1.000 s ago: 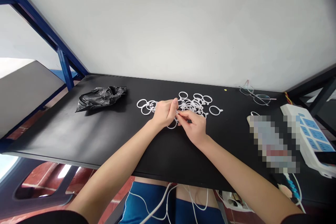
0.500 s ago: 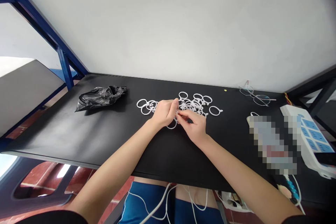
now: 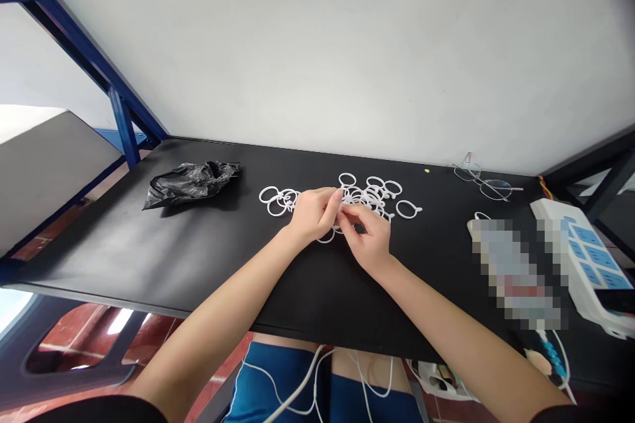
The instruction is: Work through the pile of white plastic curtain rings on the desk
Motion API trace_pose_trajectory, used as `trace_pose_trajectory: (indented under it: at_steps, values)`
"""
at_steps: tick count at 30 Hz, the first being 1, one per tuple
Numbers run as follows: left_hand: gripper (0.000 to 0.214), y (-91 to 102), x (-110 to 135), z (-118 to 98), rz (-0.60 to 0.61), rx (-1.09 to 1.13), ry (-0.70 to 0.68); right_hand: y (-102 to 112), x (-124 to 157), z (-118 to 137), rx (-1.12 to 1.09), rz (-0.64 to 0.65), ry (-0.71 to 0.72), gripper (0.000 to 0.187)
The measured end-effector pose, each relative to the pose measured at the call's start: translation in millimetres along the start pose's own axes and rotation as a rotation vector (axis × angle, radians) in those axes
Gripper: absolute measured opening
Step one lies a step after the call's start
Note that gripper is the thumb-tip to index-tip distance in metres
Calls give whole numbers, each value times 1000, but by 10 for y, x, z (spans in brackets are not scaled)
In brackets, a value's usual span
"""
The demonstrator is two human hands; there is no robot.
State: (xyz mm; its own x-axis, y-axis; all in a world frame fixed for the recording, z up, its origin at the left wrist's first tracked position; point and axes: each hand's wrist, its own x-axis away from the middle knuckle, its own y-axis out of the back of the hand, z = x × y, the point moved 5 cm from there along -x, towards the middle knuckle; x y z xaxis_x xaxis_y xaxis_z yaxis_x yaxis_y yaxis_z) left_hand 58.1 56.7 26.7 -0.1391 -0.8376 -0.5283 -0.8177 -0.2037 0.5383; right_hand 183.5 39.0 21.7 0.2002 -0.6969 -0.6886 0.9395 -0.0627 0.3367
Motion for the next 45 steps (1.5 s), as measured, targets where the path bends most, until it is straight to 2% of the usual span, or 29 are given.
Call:
trace_pose_trajectory:
  at_steps: [5, 10, 25, 37, 45]
  values:
    - [48, 13, -3, -31, -67, 47, -28, 19, 11, -12, -54, -20, -26, 9]
    - [46, 16, -1, -21, -84, 82, -21, 13, -4, 44, 3, 11, 31, 11]
    - [50, 28, 1, -18, -94, 65, -6, 4, -13, 76, 1, 25, 45, 11]
    - [53, 26, -6, -18, -71, 48, 22, 0, -16, 63, 18, 36, 4, 12]
    - [48, -1, -1, 10, -44, 43, 36, -16, 6, 19, -2, 25, -8, 11]
